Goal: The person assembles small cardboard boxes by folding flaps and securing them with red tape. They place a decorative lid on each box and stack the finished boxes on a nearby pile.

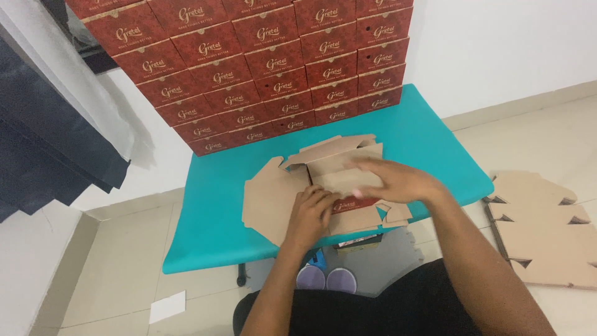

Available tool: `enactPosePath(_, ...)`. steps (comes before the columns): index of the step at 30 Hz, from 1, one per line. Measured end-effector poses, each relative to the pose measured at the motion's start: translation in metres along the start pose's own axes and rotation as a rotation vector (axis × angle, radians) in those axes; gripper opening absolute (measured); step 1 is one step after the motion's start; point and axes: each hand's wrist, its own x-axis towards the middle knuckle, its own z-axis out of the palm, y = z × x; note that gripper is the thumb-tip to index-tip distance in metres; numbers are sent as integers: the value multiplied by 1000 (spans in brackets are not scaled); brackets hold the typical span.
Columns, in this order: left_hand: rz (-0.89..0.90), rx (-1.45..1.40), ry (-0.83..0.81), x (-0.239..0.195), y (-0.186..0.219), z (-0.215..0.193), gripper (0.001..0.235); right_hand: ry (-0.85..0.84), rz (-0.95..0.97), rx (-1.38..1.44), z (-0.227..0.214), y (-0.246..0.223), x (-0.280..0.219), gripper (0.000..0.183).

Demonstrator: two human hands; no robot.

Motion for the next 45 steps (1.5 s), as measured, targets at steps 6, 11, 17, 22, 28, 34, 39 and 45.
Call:
enactPosePath(6,-99,97,88,23,-32,-6,30,-199,98,-30,57,72,13,43)
enactPosePath(11,-147,41,112,1,-21,-14,40,-267,-135,246,51,19,2,70)
enactPosePath(17,-106,-257,-143,-17,-13,-35,41,-257,-80,-159,48,38,9,55)
enactPosePath(22,-175,-585,-47,-5,-48,-31,22,-141,-30,-330,71,71,36,44)
enactPosePath(28,-286,-758,102,-5,-75,-28,13,158,-217,-323,90,100,62,29)
enactPosePath(34,-312,-733,163,0,-44,-34,23,527,-143,-126,105,110,91,17)
enactPosePath(39,-211,-303,252,20,-37,-35,33,652,-209,-62,129,132,113,19)
enactPosePath(45,-165,-4,294,23,-63,-15,45,730,-322,3,129,116,107,17)
